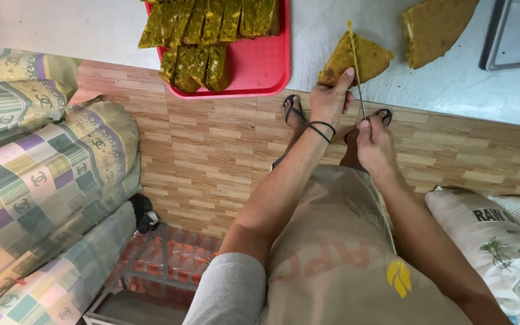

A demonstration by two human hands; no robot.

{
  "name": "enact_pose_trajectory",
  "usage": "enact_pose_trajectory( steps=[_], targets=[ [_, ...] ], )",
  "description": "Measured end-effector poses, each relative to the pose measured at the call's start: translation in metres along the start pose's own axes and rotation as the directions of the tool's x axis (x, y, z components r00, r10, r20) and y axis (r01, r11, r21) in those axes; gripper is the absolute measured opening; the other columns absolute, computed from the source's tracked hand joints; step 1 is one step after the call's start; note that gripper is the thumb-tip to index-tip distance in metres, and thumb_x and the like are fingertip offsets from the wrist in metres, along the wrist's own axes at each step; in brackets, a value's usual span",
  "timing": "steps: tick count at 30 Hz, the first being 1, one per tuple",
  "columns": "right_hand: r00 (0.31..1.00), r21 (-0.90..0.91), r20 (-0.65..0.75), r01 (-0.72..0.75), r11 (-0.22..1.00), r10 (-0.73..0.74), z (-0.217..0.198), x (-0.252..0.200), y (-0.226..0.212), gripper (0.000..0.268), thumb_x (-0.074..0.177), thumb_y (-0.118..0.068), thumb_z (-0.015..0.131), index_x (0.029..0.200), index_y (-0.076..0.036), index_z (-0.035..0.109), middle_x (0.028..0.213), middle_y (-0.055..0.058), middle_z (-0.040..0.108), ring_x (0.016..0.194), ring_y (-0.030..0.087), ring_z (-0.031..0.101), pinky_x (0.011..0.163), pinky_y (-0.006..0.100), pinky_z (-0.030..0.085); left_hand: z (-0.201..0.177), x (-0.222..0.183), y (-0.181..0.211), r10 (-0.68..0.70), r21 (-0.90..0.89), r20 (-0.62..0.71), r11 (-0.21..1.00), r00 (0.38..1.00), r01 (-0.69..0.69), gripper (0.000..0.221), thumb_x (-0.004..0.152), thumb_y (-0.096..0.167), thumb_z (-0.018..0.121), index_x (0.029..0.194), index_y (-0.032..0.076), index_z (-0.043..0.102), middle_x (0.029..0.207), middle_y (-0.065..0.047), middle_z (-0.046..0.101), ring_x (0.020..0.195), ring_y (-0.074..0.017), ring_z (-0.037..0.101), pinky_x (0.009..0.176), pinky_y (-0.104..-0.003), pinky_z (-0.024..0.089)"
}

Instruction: Slicing round cakes into wedges and arranging them in a tray

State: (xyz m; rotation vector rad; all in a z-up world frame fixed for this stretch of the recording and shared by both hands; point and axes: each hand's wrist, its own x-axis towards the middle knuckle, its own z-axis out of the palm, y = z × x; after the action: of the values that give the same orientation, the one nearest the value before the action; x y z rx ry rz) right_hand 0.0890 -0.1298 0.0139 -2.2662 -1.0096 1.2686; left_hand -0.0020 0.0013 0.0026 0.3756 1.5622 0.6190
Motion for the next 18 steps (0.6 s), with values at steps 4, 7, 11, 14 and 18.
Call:
enact_pose_trajectory(
  steps=[4, 7, 11, 14, 18],
  targets=[
    [0.997, -0.002, -0.024, 0.078, 0.997, -0.078, 0.003, 0.017, -0.007, 0.031, 0.114, -0.029, 0.043, 0.101, -0.011, 0.065, 0.078, 0.016, 0.068, 0.091, 0.042, 0.068, 0.082, 0.054, 0.05, 0.0, 0.002, -0.004, -0.002, 0.028, 0.009, 1.0, 1.0, 0.001, 0.043, 0.077, 0.04, 0.079, 0.068, 0.001, 0.062, 0.05, -0.013, 0.061, 0.036, -0.0166, 0.056, 0.031, -0.027, 0.046],
    [0.995, 0.018, -0.035, 0.093, 0.996, -0.092, 0.003, 0.01, -0.011, 0.032, 0.114, -0.03, 0.041, 0.101, -0.012, 0.064, 0.076, 0.014, 0.068, 0.088, 0.041, 0.068, 0.082, 0.053, 0.051, 0.002, 0.003, 0.002, -0.005, 0.015, 0.001, 1.0, 1.0, 0.005, 0.044, 0.079, 0.041, 0.078, 0.068, 0.002, 0.062, 0.05, -0.012, 0.061, 0.037, -0.0161, 0.056, 0.031, -0.027, 0.046],
    [0.999, 0.018, -0.02, 0.025, 1.0, -0.025, 0.007, -0.004, 0.017, 0.034, 0.114, -0.034, 0.04, 0.101, -0.014, 0.063, 0.077, 0.011, 0.068, 0.087, 0.038, 0.068, 0.083, 0.051, 0.052, -0.002, -0.004, 0.001, -0.003, 0.038, 0.023, 0.999, 1.0, 0.002, 0.044, 0.08, 0.041, 0.078, 0.07, 0.001, 0.062, 0.051, -0.013, 0.061, 0.037, -0.017, 0.057, 0.031, -0.027, 0.047],
    [0.993, -0.085, -0.033, 0.106, 0.991, -0.109, 0.015, 0.029, 0.014, 0.029, 0.114, -0.034, 0.044, 0.102, -0.017, 0.064, 0.08, 0.013, 0.07, 0.096, 0.042, 0.069, 0.087, 0.054, 0.052, -0.003, 0.001, 0.006, 0.024, 0.051, 0.041, 0.998, 0.999, -0.026, 0.042, 0.08, 0.04, 0.076, 0.071, 0.001, 0.061, 0.051, -0.013, 0.062, 0.037, -0.0177, 0.058, 0.031, -0.029, 0.047],
    [0.998, -0.093, -0.023, 0.061, 0.994, -0.063, 0.009, 0.014, 0.005, 0.031, 0.114, -0.037, 0.042, 0.105, -0.017, 0.063, 0.087, 0.02, 0.071, 0.1, 0.046, 0.067, 0.089, 0.056, 0.051, -0.004, 0.001, 0.004, 0.011, 0.086, 0.054, 0.996, 0.998, -0.016, 0.043, 0.081, 0.041, 0.075, 0.074, 0.001, 0.062, 0.053, -0.012, 0.062, 0.039, -0.0176, 0.058, 0.033, -0.028, 0.049]
  ],
)
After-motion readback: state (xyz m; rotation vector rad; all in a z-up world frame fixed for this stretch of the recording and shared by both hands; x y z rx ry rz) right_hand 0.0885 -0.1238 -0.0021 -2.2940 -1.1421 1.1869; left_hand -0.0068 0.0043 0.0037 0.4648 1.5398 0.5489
